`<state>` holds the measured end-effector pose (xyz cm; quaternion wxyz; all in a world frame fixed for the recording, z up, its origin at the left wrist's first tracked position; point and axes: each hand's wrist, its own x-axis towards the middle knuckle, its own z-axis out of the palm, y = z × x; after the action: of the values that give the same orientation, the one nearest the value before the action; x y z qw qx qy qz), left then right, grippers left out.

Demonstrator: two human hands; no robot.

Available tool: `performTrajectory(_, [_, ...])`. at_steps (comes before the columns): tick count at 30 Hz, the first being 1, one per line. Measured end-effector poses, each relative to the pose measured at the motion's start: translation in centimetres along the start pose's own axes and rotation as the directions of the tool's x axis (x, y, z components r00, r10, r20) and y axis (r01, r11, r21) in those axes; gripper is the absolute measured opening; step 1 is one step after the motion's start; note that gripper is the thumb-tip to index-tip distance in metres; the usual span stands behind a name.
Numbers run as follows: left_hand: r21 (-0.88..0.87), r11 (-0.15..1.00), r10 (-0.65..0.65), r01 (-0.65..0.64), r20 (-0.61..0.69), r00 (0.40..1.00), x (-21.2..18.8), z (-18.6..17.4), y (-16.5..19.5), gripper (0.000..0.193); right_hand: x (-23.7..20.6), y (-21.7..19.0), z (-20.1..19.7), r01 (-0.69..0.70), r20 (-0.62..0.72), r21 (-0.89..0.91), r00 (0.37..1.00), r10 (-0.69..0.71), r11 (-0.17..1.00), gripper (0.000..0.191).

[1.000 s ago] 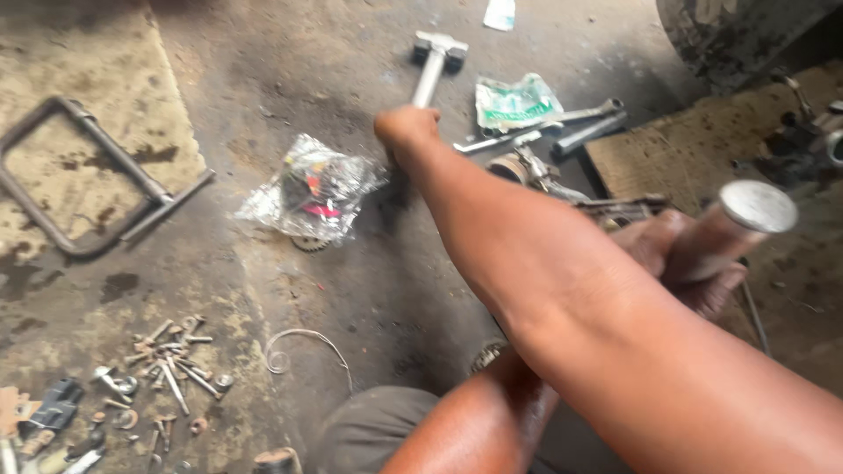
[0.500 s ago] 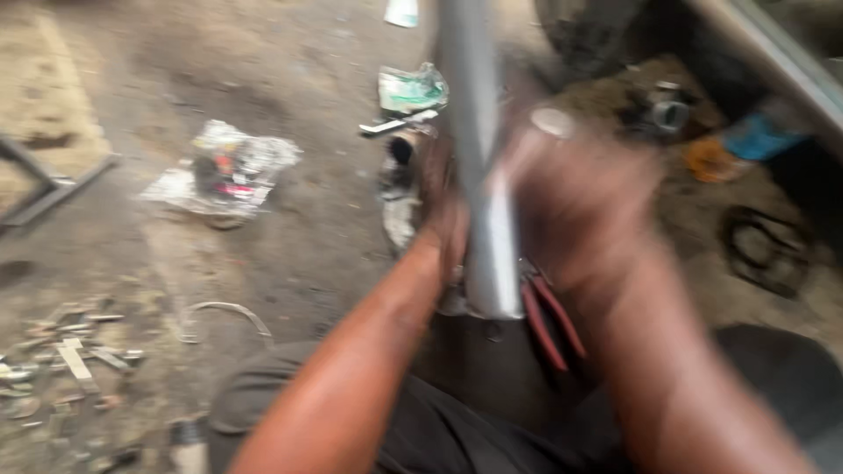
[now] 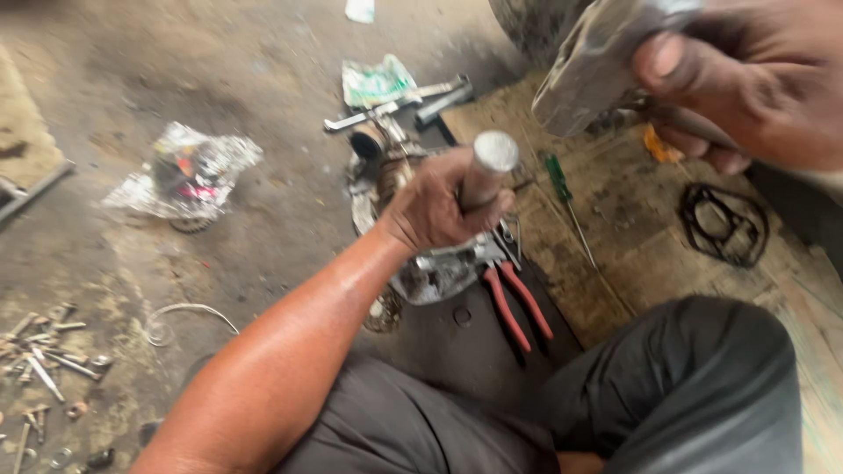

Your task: The person sits on the floor and uses a hammer to tap a metal rod into a small engine block. They then use a screwdriver to tighten screws on the engine casing and manipulate small internal components with their fingers.

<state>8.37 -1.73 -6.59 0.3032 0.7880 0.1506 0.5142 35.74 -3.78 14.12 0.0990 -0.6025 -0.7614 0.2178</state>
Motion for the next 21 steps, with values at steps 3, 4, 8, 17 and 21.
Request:
performTrajectory(3, [0.000,0.998,-0.064,0.064,0.046,0.997,0.0,-0.2,0.4,0.022,0.7,-2.0,0.1,0.070,-0.019,0.389,0.998,-0.068,0.919,0.064])
performTrajectory(4, [0.018,0.999,-0.049,0.048,0.033,0.998,-0.1,-0.3,0.5,0.022,1.1,-3.1,0.5,0.031,-0.037,0.405,0.999,-0.017,0.914,0.067])
performTrajectory(8, [0.052,0.999,-0.004,0.002,0.032,0.999,-0.1,-0.3,0.4,0.023,0.6,-10.3,1.7,-0.316,0.147,-0.226,0.924,0.353,0.921,0.059])
performTrajectory(17, [-0.048,0.993,-0.103,0.111,0.145,0.984,0.5,-0.8,-1.4,0.020,1.1,-10.4,1.5,-0.147,0.162,-0.335,0.964,0.211,0.931,0.056])
performTrajectory(21, [-0.036,0.986,-0.155,0.165,0.192,0.969,0.6,-0.8,-0.2,0.020,1.8,-10.1,1.8,-0.138,0.190,-0.451,0.951,0.246,0.882,0.056])
